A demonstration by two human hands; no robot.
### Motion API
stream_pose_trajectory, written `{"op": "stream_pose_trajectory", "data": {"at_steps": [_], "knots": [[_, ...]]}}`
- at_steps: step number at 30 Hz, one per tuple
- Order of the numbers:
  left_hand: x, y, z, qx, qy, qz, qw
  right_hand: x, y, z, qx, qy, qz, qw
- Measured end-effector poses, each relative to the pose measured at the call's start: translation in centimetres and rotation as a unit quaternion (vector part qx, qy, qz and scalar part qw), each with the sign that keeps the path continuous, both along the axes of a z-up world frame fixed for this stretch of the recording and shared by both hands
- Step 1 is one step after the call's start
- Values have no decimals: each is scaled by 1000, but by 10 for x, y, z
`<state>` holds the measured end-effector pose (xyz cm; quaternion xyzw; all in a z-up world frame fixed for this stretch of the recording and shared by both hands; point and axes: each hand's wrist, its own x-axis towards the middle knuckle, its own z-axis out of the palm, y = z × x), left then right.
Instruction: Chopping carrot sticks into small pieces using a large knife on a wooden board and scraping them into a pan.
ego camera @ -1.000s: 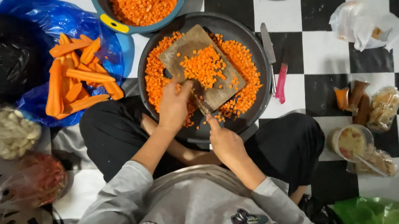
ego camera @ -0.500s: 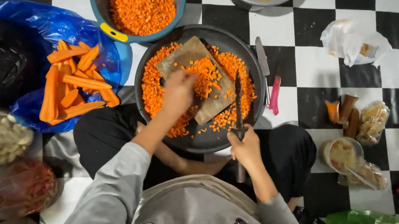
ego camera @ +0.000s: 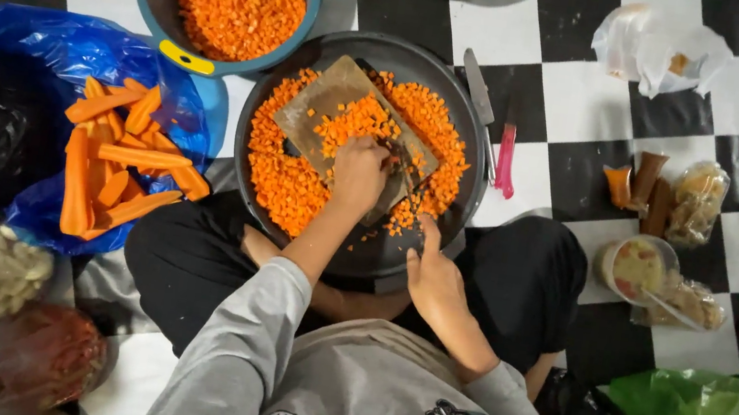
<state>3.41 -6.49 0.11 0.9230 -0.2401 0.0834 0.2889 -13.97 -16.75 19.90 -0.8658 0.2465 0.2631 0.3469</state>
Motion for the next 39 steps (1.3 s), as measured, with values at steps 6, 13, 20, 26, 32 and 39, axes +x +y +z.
{"op": "stream_pose_trajectory", "data": {"at_steps": [6,13,20,26,32,39], "knots": [[-4,-4,1,18,-25,6,1000,-2,-8,-29,-32,33,63,997],[-4,-4,1,36,-44,7,998,6,-18,-66,-19,8,48,999],[-20,19,38,-20,51,41,998,-5,-21,-33,21,-17,-7,1000],[-17,18,32,-5,10,27,1000,-1,-12,-25,28,5,37,999],[-17,15,21,-26,37,36,998,2,-15,-31,-11,36,75,996],[-14,7,16,17,33,40,999,3,-12,-50,-45,65,95,992]]}}
